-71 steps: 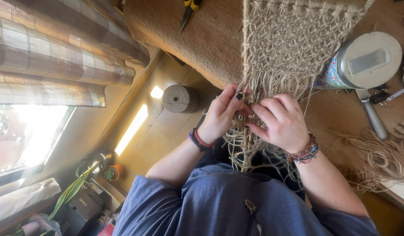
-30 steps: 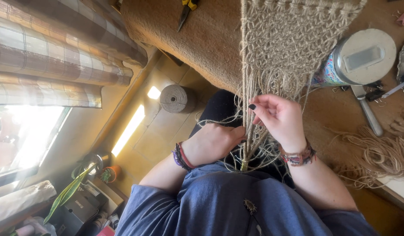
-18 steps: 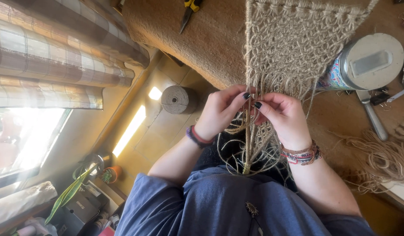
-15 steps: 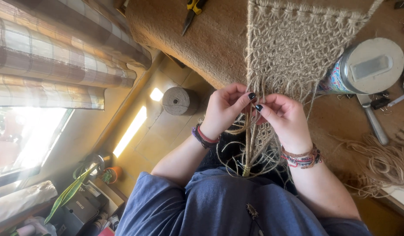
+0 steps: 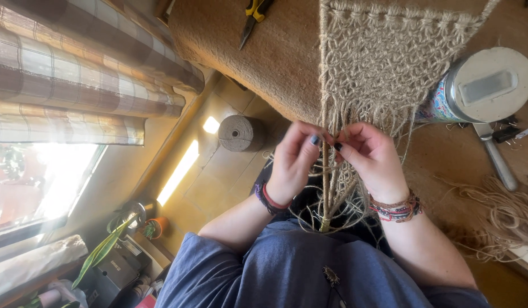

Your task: Tying knots with twine onto a triangular woven frame to create a decorative macrame item.

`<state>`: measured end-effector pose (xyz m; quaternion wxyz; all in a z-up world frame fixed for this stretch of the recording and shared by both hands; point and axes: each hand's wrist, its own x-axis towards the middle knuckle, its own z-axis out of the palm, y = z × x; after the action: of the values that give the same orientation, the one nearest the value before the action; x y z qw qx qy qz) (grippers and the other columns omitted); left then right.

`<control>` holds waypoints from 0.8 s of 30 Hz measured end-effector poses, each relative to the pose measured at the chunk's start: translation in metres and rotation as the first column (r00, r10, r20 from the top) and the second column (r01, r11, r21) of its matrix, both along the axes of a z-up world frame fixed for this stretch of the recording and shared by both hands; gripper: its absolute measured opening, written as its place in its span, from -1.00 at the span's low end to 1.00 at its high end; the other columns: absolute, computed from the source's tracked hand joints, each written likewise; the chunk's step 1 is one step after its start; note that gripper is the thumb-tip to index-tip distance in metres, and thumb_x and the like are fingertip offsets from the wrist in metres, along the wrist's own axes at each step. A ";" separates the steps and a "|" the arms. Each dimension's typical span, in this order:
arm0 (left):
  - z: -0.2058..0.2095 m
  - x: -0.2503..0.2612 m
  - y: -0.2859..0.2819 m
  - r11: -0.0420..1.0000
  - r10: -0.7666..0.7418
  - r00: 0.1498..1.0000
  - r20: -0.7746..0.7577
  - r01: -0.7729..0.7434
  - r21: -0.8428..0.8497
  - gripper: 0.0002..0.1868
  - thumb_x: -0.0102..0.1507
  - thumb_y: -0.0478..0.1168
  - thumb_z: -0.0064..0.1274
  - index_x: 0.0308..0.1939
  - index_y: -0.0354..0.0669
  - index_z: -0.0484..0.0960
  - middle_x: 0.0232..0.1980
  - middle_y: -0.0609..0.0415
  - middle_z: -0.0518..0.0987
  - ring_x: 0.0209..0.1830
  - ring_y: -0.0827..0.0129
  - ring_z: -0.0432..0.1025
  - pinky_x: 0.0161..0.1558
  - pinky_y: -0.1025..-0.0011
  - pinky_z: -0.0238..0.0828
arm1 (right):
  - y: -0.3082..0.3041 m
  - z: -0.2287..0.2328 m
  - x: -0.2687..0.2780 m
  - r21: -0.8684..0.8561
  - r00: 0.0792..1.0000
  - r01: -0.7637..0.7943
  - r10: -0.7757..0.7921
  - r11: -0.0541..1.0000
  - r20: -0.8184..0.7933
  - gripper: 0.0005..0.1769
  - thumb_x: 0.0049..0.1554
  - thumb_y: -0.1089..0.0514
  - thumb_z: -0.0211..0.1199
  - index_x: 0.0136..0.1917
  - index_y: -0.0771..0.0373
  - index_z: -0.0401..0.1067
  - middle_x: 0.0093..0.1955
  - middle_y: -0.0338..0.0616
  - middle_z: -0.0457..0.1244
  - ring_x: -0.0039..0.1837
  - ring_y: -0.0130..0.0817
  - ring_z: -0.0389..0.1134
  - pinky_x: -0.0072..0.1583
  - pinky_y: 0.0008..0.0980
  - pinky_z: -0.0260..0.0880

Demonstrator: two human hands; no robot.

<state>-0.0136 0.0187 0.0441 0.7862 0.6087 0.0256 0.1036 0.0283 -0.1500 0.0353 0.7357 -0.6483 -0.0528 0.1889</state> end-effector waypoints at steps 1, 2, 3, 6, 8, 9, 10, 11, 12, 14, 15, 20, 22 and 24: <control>0.005 0.001 0.001 0.982 -0.041 0.997 0.070 0.027 0.189 -0.83 0.45 -0.16 -0.09 -0.09 -0.18 0.51 -0.23 -0.06 0.58 -0.48 0.49 0.38 -0.43 0.52 0.36 | 0.000 -0.004 -0.001 0.021 1.000 0.017 -0.017 1.000 -0.017 -0.88 0.16 0.45 0.25 0.00 0.42 0.43 -0.22 -0.02 0.31 -0.17 -0.37 0.41 -0.09 -0.39 0.51; 0.009 0.002 0.003 0.927 -0.093 0.987 0.131 0.038 0.373 -0.85 0.40 -0.14 0.03 -0.16 -0.12 0.61 -0.32 0.07 0.50 -0.45 0.49 0.32 -0.39 0.48 0.31 | 0.001 -0.008 -0.002 0.042 0.999 0.035 -0.034 0.999 -0.034 -0.87 0.16 0.46 0.23 0.01 0.42 0.43 -0.21 -0.04 0.30 -0.17 -0.39 0.41 -0.09 -0.40 0.52; 0.007 0.000 0.003 0.926 -0.096 0.986 0.133 0.039 0.377 -0.85 0.40 -0.14 0.03 -0.16 -0.12 0.61 -0.32 0.07 0.50 -0.45 0.49 0.32 -0.39 0.48 0.31 | -0.001 -0.010 -0.003 0.046 0.999 0.037 -0.035 0.998 -0.031 -0.87 0.16 0.46 0.23 0.01 0.42 0.43 -0.21 -0.04 0.30 -0.17 -0.39 0.41 -0.09 -0.40 0.52; 0.006 -0.005 0.003 0.655 -0.099 0.961 0.260 -0.134 0.744 -0.86 0.32 -0.11 0.12 -0.25 -0.06 0.64 -0.35 0.13 0.47 -0.41 0.24 0.43 -0.37 0.37 0.40 | 0.001 -0.003 -0.003 0.048 0.999 0.029 -0.030 0.998 0.013 -0.89 0.20 0.44 0.21 0.00 0.43 0.51 -0.18 -0.04 0.35 -0.13 -0.45 0.37 -0.09 -0.38 0.50; 0.013 -0.009 -0.001 0.373 -0.176 0.903 0.393 -0.309 0.875 -0.84 0.31 -0.09 0.09 -0.30 -0.03 0.63 -0.37 0.10 0.47 -0.37 0.25 0.40 -0.28 0.37 0.35 | 0.008 0.020 -0.006 0.012 0.997 0.037 -0.038 0.999 0.061 -0.86 0.28 0.32 0.23 -0.12 0.38 0.55 -0.27 -0.11 0.35 -0.13 -0.58 0.28 -0.11 -0.46 0.44; 0.011 -0.010 0.000 0.373 -0.175 0.902 0.394 -0.309 0.875 -0.84 0.31 -0.09 0.09 -0.30 -0.03 0.63 -0.37 0.10 0.47 -0.37 0.25 0.40 -0.28 0.37 0.35 | 0.007 0.020 -0.005 0.012 0.997 0.037 -0.038 0.999 0.061 -0.86 0.28 0.32 0.23 -0.12 0.38 0.55 -0.27 -0.11 0.35 -0.13 -0.58 0.28 -0.11 -0.46 0.44; 0.009 -0.011 0.000 0.380 -0.188 0.887 0.423 -0.331 0.864 -0.81 0.32 -0.07 0.10 -0.32 -0.06 0.63 -0.36 0.09 0.47 -0.35 0.24 0.40 -0.27 0.36 0.34 | 0.007 0.019 -0.005 -0.034 0.995 0.022 -0.018 0.999 0.101 -0.85 0.26 0.33 0.25 -0.16 0.37 0.56 -0.31 -0.07 0.35 -0.15 -0.56 0.30 -0.13 -0.46 0.42; 0.007 -0.012 0.001 0.386 -0.201 0.869 0.452 -0.354 0.852 -0.77 0.32 -0.05 0.10 -0.33 -0.09 0.63 -0.36 0.07 0.47 -0.34 0.22 0.41 -0.25 0.34 0.32 | 0.007 0.019 -0.003 -0.079 0.990 0.008 0.003 0.997 0.140 -0.84 0.24 0.34 0.28 -0.20 0.37 0.56 -0.35 -0.03 0.35 -0.17 -0.54 0.31 -0.16 -0.46 0.40; 0.008 -0.011 0.007 0.386 -0.200 0.869 0.453 -0.355 0.851 -0.77 0.32 -0.05 0.10 -0.33 -0.09 0.63 -0.36 0.07 0.47 -0.34 0.22 0.41 -0.25 0.34 0.32 | 0.005 0.012 -0.003 -0.080 0.990 0.007 0.004 0.997 0.141 -0.84 0.24 0.34 0.28 -0.20 0.37 0.56 -0.35 -0.03 0.35 -0.17 -0.54 0.31 -0.16 -0.46 0.40; 0.011 -0.011 0.018 0.767 -0.092 0.971 0.219 -0.071 0.637 -0.88 0.30 -0.11 0.13 -0.23 0.03 0.73 -0.23 0.20 0.64 -0.17 0.34 0.58 -0.18 0.45 0.53 | 0.001 -0.001 -0.004 -0.022 0.995 0.012 -0.010 1.000 0.101 -0.81 0.23 0.33 0.31 -0.24 0.35 0.54 -0.42 -0.16 0.25 -0.23 -0.60 0.22 -0.16 -0.56 0.30; 0.007 -0.008 0.020 0.767 -0.094 0.971 0.218 -0.069 0.638 -0.88 0.30 -0.11 0.13 -0.23 0.03 0.73 -0.23 0.20 0.64 -0.17 0.34 0.58 -0.18 0.45 0.53 | 0.001 0.004 -0.003 -0.022 0.995 0.014 -0.012 1.000 0.100 -0.81 0.23 0.33 0.31 -0.24 0.35 0.54 -0.42 -0.16 0.25 -0.23 -0.60 0.22 -0.16 -0.56 0.30; 0.003 0.004 0.022 0.892 -0.216 0.964 -0.154 0.131 -0.433 -0.71 0.48 -0.27 -0.23 0.29 -0.20 0.26 -0.52 0.24 0.23 -0.70 0.69 0.04 -0.66 0.71 -0.06 | 0.003 0.027 -0.003 -0.078 0.995 -0.051 0.058 0.996 0.086 -0.83 0.23 0.31 0.29 -0.21 0.37 0.58 -0.45 -0.08 0.31 -0.31 -0.55 0.30 -0.19 -0.54 0.35; -0.005 0.005 0.019 0.921 -0.243 0.950 -0.194 0.163 -0.354 -0.77 0.49 -0.20 -0.18 0.13 -0.28 0.40 -0.61 0.27 0.21 -0.72 0.72 0.01 -0.67 0.73 -0.10 | 0.000 0.014 -0.002 -0.097 0.993 -0.051 0.061 0.994 0.099 -0.84 0.21 0.30 0.31 -0.21 0.36 0.58 -0.46 -0.10 0.31 -0.31 -0.57 0.31 -0.20 -0.55 0.36; 0.001 0.006 0.017 0.939 -0.274 0.930 -0.245 0.204 -0.276 -0.70 0.49 -0.14 -0.14 -0.03 -0.37 0.55 -0.69 0.30 0.18 -0.74 0.74 -0.02 -0.67 0.76 -0.14 | -0.002 0.008 -0.002 -0.114 0.993 -0.044 0.056 0.992 0.104 -0.85 0.20 0.29 0.32 -0.22 0.35 0.58 -0.47 -0.12 0.32 -0.31 -0.58 0.32 -0.22 -0.56 0.36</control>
<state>-0.0078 0.0361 0.0451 0.8505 0.5137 0.0741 -0.0847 0.0258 -0.1519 0.0438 0.6894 -0.6961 -0.0979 0.1748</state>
